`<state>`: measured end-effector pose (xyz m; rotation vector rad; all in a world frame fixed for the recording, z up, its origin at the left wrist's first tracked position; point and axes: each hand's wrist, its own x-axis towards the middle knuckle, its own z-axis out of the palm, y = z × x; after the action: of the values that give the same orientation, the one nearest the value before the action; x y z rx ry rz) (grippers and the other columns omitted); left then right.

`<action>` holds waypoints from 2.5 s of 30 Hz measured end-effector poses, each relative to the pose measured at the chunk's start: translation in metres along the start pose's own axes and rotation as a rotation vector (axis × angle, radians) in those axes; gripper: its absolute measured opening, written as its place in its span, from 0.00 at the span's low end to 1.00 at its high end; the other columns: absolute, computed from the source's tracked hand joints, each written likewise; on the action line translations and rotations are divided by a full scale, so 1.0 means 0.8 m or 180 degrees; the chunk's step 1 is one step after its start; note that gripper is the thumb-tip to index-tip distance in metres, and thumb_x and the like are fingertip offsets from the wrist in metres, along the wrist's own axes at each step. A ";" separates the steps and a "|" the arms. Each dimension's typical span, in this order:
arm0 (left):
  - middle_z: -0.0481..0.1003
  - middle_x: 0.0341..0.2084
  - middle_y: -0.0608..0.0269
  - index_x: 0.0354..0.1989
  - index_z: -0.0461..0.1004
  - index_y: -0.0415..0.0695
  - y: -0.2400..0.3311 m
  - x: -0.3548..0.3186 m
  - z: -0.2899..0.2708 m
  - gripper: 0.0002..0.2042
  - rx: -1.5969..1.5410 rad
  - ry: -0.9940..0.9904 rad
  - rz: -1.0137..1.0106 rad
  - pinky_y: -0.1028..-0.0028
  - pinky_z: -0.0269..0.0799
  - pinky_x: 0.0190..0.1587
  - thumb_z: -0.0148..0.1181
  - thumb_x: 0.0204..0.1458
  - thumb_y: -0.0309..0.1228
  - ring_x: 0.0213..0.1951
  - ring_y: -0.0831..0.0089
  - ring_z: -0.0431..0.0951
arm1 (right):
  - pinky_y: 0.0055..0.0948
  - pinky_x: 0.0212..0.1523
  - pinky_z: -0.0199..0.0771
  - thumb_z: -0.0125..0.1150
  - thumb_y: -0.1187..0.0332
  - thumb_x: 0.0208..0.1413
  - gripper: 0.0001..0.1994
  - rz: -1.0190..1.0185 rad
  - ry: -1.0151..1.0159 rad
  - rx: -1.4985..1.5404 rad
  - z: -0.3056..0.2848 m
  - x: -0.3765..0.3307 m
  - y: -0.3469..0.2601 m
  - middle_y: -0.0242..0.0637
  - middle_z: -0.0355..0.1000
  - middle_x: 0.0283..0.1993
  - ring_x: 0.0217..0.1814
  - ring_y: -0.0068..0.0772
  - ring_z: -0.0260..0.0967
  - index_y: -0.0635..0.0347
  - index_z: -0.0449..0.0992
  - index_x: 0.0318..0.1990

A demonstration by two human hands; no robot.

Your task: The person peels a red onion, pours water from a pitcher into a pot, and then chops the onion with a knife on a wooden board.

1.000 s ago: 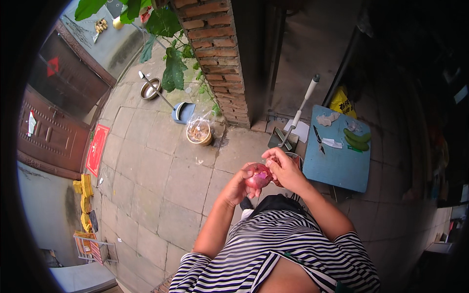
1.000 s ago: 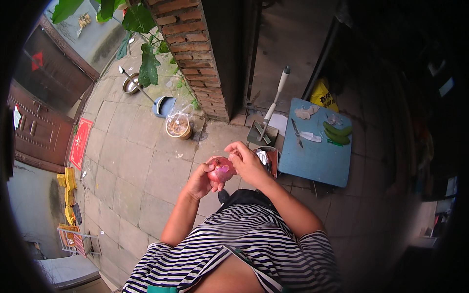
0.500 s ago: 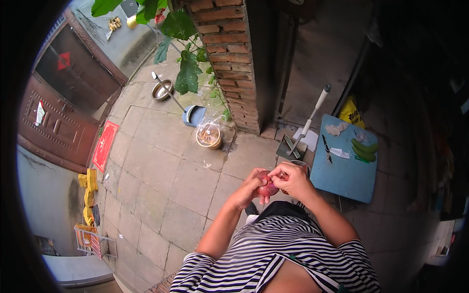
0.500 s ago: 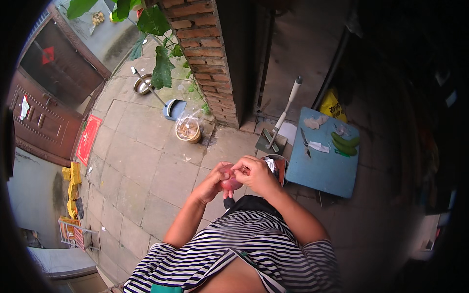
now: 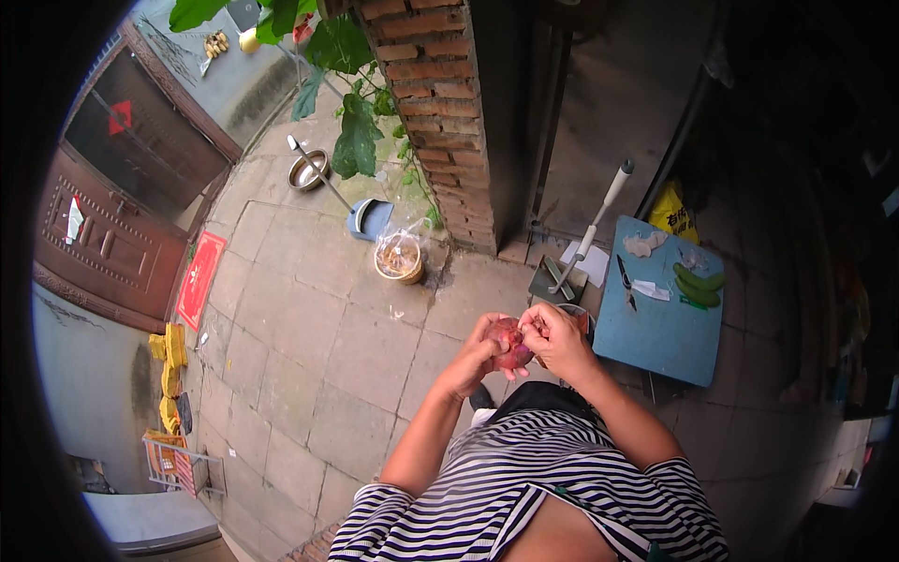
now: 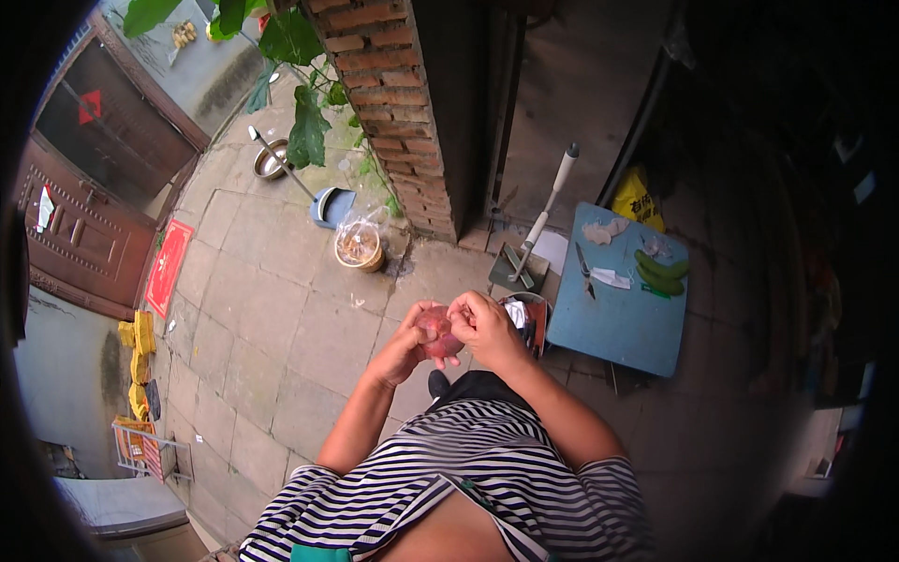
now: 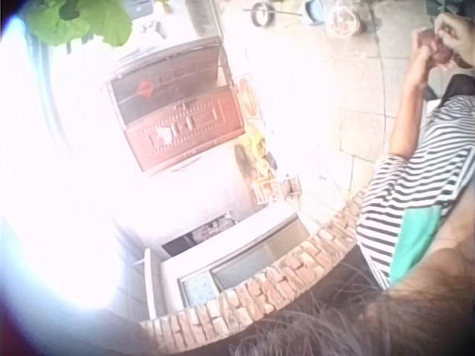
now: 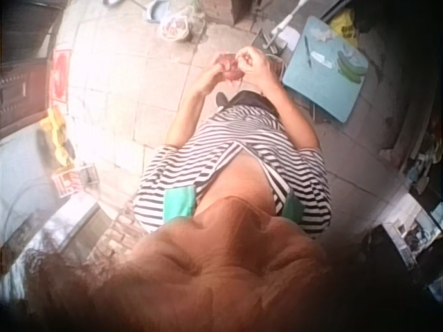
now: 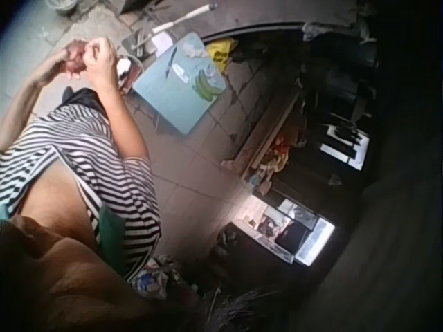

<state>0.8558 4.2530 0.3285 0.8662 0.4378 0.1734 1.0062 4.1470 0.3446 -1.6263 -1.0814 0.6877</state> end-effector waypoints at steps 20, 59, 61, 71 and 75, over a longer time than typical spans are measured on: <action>0.70 0.46 0.50 0.57 0.56 0.46 -0.001 0.004 0.013 0.29 -0.0360 0.0193 0.0592 0.74 0.72 0.25 0.60 0.48 0.39 0.30 0.59 0.79 | 0.16 0.20 0.57 0.43 0.79 0.60 0.04 0.1100 0.0499 0.2756 -0.012 0.004 0.034 0.35 0.66 0.32 0.24 0.18 0.59 0.61 0.65 0.39; 0.70 0.51 0.52 0.58 0.58 0.47 -0.021 0.028 -0.010 0.30 -0.0376 0.0610 0.0312 0.71 0.73 0.34 0.59 0.46 0.39 0.36 0.54 0.80 | 0.45 0.45 0.69 0.51 0.65 0.60 0.10 0.1304 0.0293 -0.1337 -0.080 0.038 0.179 0.55 0.72 0.39 0.45 0.58 0.70 0.64 0.66 0.40; 0.69 0.51 0.53 0.59 0.56 0.47 -0.027 0.028 -0.016 0.28 -0.0460 0.0586 0.0289 0.71 0.74 0.34 0.56 0.49 0.37 0.37 0.51 0.80 | 0.41 0.42 0.69 0.52 0.66 0.58 0.09 0.1378 0.0324 -0.1563 -0.086 0.044 0.213 0.52 0.73 0.35 0.40 0.54 0.71 0.64 0.66 0.36; 0.70 0.49 0.54 0.56 0.56 0.49 -0.024 0.023 -0.010 0.26 -0.0263 0.0847 0.0140 0.70 0.75 0.36 0.57 0.49 0.38 0.37 0.51 0.80 | 0.35 0.46 0.73 0.54 0.67 0.53 0.11 0.2101 -0.0453 -0.1591 -0.084 0.023 0.342 0.46 0.77 0.39 0.45 0.42 0.75 0.61 0.75 0.41; 0.70 0.48 0.55 0.56 0.56 0.48 -0.027 0.025 -0.010 0.26 -0.0124 0.0948 0.0104 0.70 0.75 0.37 0.58 0.49 0.36 0.37 0.53 0.80 | 0.34 0.51 0.71 0.54 0.68 0.53 0.17 0.2179 -0.0598 -0.1475 -0.081 0.025 0.341 0.45 0.76 0.46 0.49 0.43 0.73 0.58 0.75 0.50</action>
<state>0.8697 4.2513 0.3010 0.8120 0.6961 0.3423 1.1554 4.1164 0.1087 -2.4153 -0.8369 1.1049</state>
